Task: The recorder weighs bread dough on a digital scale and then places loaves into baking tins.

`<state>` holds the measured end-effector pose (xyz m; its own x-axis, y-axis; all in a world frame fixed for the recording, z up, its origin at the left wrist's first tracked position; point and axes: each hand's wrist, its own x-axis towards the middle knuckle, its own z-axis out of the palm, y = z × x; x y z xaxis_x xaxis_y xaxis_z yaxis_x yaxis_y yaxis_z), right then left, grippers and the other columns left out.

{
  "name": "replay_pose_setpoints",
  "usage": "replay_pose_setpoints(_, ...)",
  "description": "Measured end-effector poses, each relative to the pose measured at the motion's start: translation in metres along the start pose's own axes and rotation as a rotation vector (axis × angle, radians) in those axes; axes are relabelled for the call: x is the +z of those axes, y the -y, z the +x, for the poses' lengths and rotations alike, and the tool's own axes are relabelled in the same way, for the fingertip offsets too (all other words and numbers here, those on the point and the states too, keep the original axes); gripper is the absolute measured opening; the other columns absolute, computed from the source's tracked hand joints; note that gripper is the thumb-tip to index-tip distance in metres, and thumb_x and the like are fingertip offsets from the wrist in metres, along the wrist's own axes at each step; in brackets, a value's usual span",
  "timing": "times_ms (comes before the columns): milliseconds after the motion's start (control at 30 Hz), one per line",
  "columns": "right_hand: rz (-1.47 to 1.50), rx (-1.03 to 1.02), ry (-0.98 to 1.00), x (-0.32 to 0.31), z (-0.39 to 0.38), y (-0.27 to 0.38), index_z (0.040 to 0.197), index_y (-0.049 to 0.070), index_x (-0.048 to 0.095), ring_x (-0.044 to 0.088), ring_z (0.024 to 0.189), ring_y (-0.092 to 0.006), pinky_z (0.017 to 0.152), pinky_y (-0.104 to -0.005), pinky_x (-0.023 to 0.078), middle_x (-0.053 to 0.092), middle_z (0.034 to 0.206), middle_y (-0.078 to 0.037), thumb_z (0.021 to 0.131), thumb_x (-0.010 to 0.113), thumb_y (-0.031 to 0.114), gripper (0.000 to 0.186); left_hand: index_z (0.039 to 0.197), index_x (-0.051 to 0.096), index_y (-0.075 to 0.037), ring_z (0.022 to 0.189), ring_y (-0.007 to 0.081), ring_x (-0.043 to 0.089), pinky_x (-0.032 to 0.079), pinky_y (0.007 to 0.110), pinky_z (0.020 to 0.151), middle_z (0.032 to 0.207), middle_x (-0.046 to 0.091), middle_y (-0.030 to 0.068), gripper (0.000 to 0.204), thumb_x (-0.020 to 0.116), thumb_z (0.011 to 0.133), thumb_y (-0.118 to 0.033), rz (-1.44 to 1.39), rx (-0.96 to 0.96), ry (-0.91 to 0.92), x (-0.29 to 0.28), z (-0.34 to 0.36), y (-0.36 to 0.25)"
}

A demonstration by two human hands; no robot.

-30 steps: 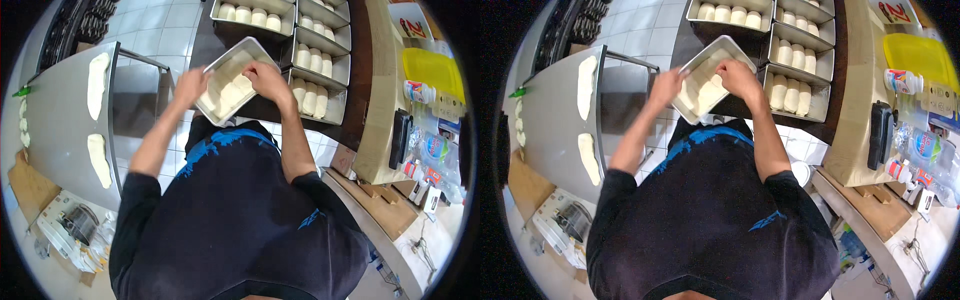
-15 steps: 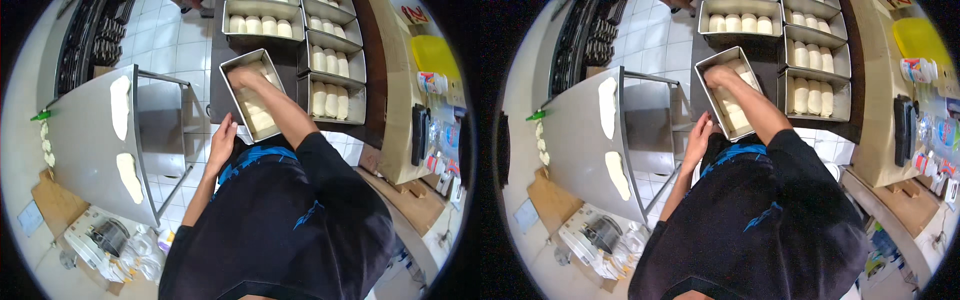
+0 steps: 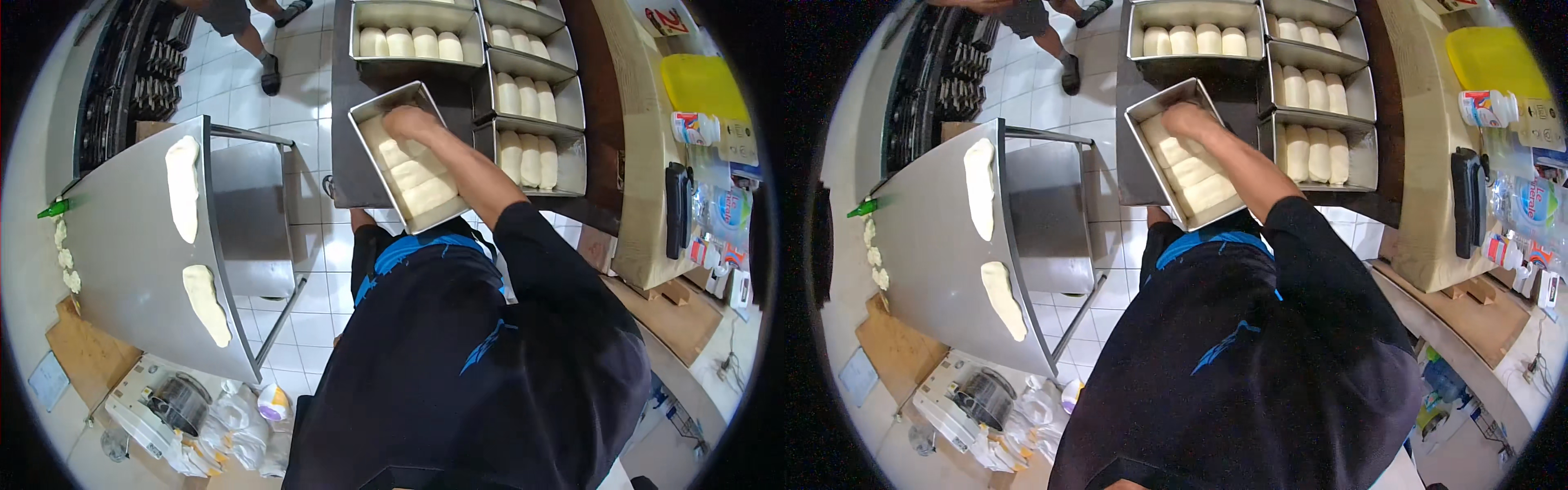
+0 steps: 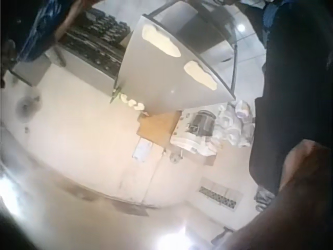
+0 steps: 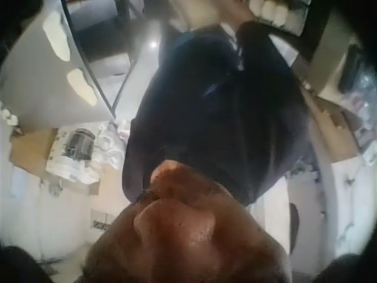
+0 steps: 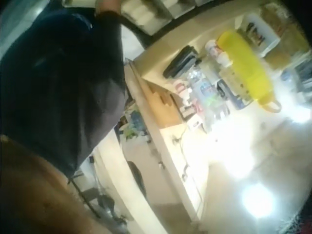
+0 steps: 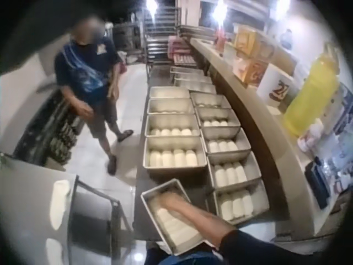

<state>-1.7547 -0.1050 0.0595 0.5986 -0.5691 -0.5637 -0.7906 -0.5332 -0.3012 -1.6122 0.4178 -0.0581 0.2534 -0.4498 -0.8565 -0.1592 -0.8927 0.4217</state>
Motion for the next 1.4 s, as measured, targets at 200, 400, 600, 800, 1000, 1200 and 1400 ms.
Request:
replay_pose_setpoints(200, -0.041, -0.067, 0.047, -0.003, 0.002, 0.005, 0.095, -0.006, 0.077, 0.069, 0.077, -0.041, 0.074, -0.0512, 0.056, 0.075, 0.092, -0.021, 0.084, 0.06, 0.008, 0.024, 0.1, 0.07, -0.003, 0.068, 0.0205, 0.062, 0.049, 0.034, 0.065, 0.08, 0.07, 0.0097, 0.036, 0.052, 0.101, -0.035, -0.201, 0.041, -0.225, 0.009, 0.062, 0.092)
replay_pose_setpoints(400, -0.082, -0.081, 0.071, -0.001, 0.006, -0.01, 0.095, -0.005, 0.077, 0.068, 0.076, -0.0393, 0.073, -0.05, 0.056, 0.075, 0.091, -0.02, 0.083, 0.061, 0.008, 0.023, 0.119, 0.065, 0.001, 0.076, 0.0156, 0.063, 0.053, 0.028, 0.076, 0.091, 0.07, 0.0097, 0.036, 0.066, 0.101, -0.029, -0.423, 0.446, -0.255, -0.017, 0.071, -0.181)
replay_pose_setpoints(600, -0.097, -0.09, 0.118, -0.001, -0.003, -0.019, 0.094, -0.005, 0.077, 0.068, 0.074, -0.0377, 0.072, -0.0488, 0.057, 0.075, 0.09, -0.019, 0.083, 0.062, 0.008, 0.023, 0.149, 0.05, 0.0, 0.106, 0.0205, 0.068, 0.054, 0.029, 0.089, 0.128, 0.068, 0.0174, 0.057, 0.066, 0.101, -0.027, -0.483, 0.519, 0.068, -0.025, 0.041, -0.343)
replay_pose_setpoints(800, -0.084, -0.073, 0.146, 0.007, -0.019, 0.013, 0.094, -0.004, 0.077, 0.068, 0.073, -0.036, 0.071, -0.0477, 0.057, 0.075, 0.089, -0.019, 0.082, 0.062, 0.008, 0.022, 0.149, 0.05, 0.001, 0.108, 0.0207, 0.069, 0.054, 0.028, 0.091, 0.13, 0.069, 0.019, 0.059, 0.069, 0.098, -0.022, -0.06, 0.58, 0.019, -0.033, 0.052, -0.368)
replay_pose_setpoints(1000, -0.075, -0.061, 0.156, 0.002, -0.006, 0.004, 0.094, -0.003, 0.078, 0.067, 0.072, -0.0343, 0.07, -0.0465, 0.057, 0.075, 0.088, -0.018, 0.082, 0.063, 0.008, 0.022, 0.148, 0.052, 0.0, 0.109, 0.0195, 0.069, 0.054, 0.027, 0.091, 0.129, 0.07, 0.0182, 0.058, 0.07, 0.097, -0.019, -0.129, 0.607, 0.035, -0.032, 0.053, -0.367)
replay_pose_setpoints(1200, -0.087, -0.067, 0.157, 0.005, 0.006, 0.017, 0.093, -0.002, 0.078, 0.067, 0.07, -0.0327, 0.07, -0.0454, 0.057, 0.075, 0.087, -0.017, 0.081, 0.064, 0.008, 0.021, 0.147, 0.053, 0.0, 0.108, 0.0182, 0.069, 0.053, 0.026, 0.091, 0.128, 0.071, 0.0166, 0.055, 0.069, 0.097, -0.017, -0.223, 0.635, 0.012, -0.026, 0.045, -0.364)
replay_pose_setpoints(1400, -0.03, -0.055, 0.201, 0.008, 0.019, 0.008, 0.091, -0.002, 0.078, 0.065, 0.068, -0.0297, 0.066, -0.0431, 0.055, 0.074, 0.086, -0.016, 0.081, 0.065, 0.007, 0.019, 0.145, 0.055, 0.001, 0.109, 0.0179, 0.069, 0.053, 0.026, 0.093, 0.129, 0.071, 0.0159, 0.053, 0.07, 0.097, -0.015, -0.274, 0.65, -0.019, -0.019, 0.05, -0.358)
